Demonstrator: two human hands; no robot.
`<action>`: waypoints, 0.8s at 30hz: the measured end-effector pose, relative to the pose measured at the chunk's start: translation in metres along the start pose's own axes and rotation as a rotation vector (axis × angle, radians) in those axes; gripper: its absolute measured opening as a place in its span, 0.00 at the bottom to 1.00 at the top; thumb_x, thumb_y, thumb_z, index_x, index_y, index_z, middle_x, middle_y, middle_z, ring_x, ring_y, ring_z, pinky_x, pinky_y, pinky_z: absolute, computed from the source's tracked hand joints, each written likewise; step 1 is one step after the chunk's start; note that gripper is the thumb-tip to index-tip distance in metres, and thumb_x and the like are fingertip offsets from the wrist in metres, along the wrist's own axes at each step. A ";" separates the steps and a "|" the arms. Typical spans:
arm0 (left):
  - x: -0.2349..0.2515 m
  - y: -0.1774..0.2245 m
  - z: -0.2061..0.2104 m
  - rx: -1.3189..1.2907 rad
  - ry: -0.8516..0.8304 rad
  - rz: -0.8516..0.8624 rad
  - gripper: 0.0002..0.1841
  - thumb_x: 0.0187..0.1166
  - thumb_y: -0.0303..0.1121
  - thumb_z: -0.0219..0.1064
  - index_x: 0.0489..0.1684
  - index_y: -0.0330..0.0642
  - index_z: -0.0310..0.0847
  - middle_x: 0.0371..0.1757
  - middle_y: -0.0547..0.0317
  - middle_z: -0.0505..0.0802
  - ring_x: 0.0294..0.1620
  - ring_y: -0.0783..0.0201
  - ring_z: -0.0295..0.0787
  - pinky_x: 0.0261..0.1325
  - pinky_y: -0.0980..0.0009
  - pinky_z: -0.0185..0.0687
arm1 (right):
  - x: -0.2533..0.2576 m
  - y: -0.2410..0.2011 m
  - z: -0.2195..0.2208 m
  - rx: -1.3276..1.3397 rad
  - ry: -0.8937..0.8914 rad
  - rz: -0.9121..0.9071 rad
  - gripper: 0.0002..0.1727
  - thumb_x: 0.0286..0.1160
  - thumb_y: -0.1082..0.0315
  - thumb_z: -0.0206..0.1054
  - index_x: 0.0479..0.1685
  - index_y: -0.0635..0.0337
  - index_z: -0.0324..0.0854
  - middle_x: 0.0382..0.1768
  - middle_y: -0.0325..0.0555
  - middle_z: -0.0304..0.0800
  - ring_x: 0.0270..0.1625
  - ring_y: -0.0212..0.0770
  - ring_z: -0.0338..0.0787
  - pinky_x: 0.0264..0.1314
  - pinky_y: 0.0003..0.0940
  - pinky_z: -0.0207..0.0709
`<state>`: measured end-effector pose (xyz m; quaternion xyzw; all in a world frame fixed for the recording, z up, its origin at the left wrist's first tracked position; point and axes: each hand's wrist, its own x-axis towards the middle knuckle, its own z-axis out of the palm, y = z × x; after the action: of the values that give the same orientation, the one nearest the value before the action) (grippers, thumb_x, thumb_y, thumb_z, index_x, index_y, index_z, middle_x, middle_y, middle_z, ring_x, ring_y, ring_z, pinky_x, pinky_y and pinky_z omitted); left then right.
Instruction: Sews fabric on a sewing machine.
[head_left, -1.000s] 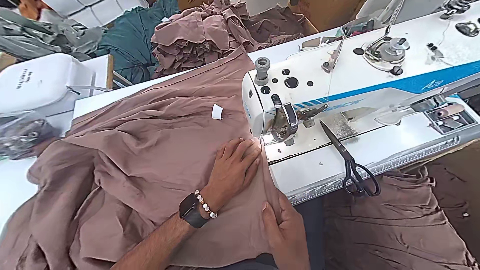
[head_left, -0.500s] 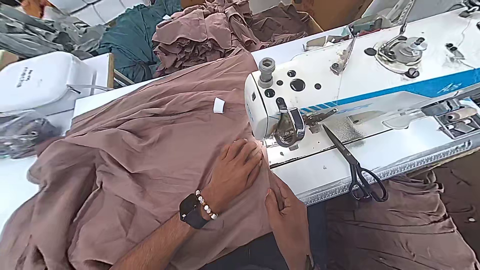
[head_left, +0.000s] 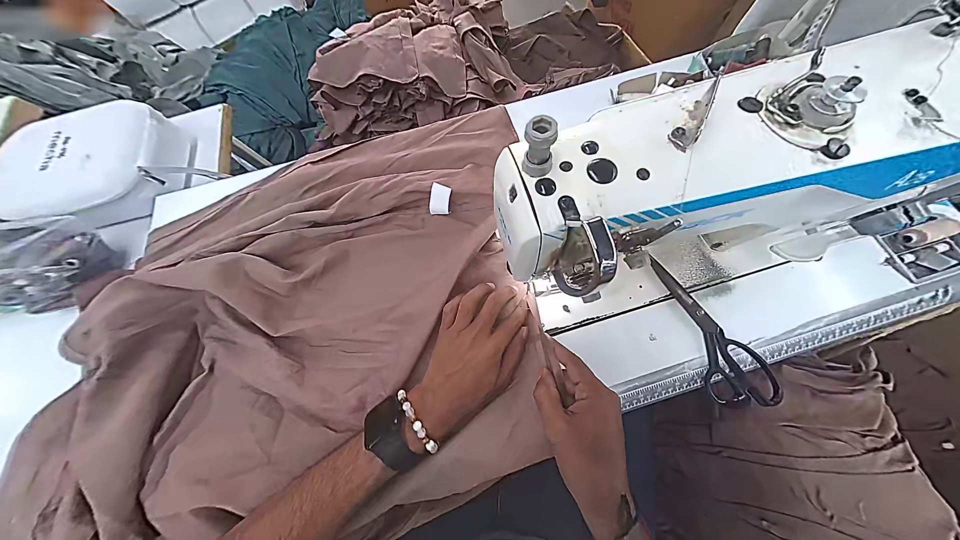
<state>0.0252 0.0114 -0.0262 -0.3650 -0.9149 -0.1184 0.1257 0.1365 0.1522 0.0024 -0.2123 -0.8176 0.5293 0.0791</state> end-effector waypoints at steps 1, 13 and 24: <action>0.002 -0.005 0.000 -0.013 0.012 0.031 0.19 0.89 0.50 0.53 0.66 0.63 0.87 0.71 0.63 0.87 0.78 0.52 0.72 0.78 0.50 0.63 | 0.000 0.000 0.000 0.001 0.000 -0.003 0.26 0.72 0.66 0.65 0.72 0.58 0.85 0.17 0.26 0.84 0.13 0.21 0.72 0.14 0.21 0.69; 0.000 -0.001 -0.001 0.005 0.030 0.048 0.19 0.89 0.48 0.53 0.67 0.60 0.86 0.71 0.61 0.88 0.77 0.52 0.75 0.77 0.50 0.65 | -0.001 0.001 0.001 -0.108 0.024 -0.051 0.25 0.72 0.66 0.64 0.72 0.58 0.86 0.18 0.29 0.85 0.13 0.21 0.72 0.14 0.22 0.68; -0.003 0.004 0.000 0.029 0.030 -0.014 0.19 0.87 0.48 0.52 0.66 0.62 0.86 0.73 0.61 0.86 0.78 0.52 0.73 0.78 0.50 0.62 | 0.004 -0.002 -0.002 -0.145 0.014 -0.048 0.27 0.69 0.65 0.65 0.71 0.56 0.87 0.13 0.25 0.75 0.12 0.22 0.66 0.13 0.22 0.63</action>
<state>0.0305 0.0124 -0.0265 -0.3552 -0.9170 -0.1113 0.1437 0.1335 0.1552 0.0048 -0.2018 -0.8581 0.4650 0.0819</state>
